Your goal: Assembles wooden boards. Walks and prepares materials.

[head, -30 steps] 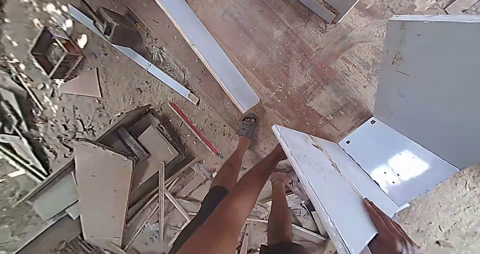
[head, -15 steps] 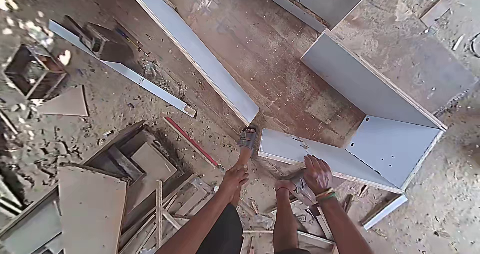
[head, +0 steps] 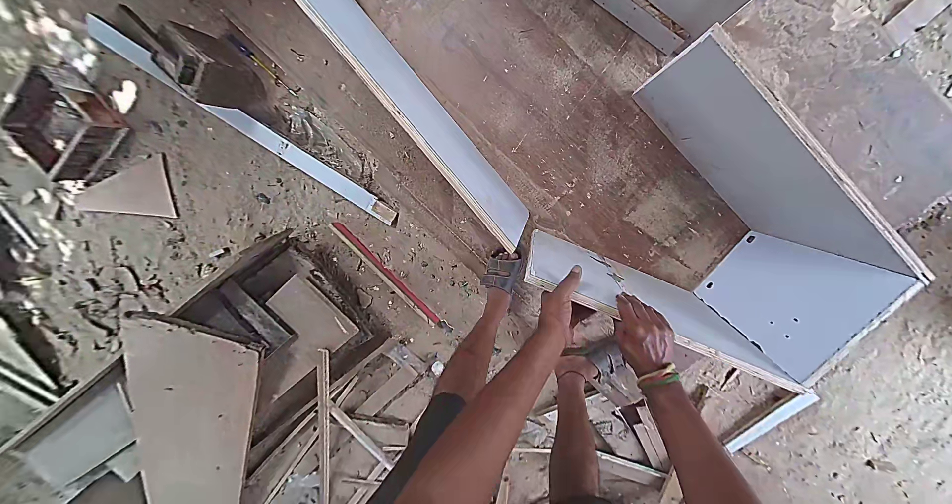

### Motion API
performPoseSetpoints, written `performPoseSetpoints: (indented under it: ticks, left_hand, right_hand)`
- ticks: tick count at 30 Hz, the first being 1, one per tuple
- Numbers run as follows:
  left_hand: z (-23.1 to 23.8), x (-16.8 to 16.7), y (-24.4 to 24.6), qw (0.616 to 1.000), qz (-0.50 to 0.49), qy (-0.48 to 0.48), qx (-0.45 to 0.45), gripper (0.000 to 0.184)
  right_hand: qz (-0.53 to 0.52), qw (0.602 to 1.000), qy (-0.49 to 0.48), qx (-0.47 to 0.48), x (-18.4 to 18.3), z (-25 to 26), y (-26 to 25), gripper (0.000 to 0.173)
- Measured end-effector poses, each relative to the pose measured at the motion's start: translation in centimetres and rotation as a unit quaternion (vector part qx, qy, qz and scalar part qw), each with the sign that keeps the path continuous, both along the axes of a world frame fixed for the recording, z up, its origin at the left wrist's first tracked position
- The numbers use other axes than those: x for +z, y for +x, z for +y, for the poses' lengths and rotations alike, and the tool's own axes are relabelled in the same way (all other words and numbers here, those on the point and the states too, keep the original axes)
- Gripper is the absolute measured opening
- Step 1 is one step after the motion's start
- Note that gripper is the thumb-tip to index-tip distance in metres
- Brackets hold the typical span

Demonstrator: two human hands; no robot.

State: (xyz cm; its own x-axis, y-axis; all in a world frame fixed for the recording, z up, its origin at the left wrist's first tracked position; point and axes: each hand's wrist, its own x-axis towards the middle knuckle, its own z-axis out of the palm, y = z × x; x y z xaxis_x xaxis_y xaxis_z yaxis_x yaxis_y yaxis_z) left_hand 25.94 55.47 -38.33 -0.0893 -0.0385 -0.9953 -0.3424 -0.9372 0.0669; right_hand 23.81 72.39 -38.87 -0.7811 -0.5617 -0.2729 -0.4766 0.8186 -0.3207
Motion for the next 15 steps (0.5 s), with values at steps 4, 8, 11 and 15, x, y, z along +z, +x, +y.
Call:
performPoseSetpoints:
  ticks: [4, 8, 11, 15]
  left_hand:
    - [-1.8, -0.2, -0.9, 0.997, -0.056, 0.041, -0.036, 0.038]
    - [-2.7, 0.1, -1.3, 0.997, -0.034, 0.055, -0.045, 0.036]
    - [-3.3, 0.2, -2.1, 0.996, -0.022, 0.061, -0.053, 0.035]
    - [-4.2, -0.2, -2.5, 0.996, -0.015, 0.060, -0.059, 0.032]
  right_hand:
    - [-0.012, 1.000, -0.004, -0.025, -1.3, -0.5, 1.0, 0.031]
    - [-0.083, 0.990, -0.070, -0.088, -0.1, 0.6, 0.8, 0.052]
    - [-0.064, 0.980, -0.084, -0.169, 2.0, 3.6, 1.8, 0.068]
    - [0.024, 0.929, 0.004, -0.371, 3.9, 8.1, 5.0, 0.060]
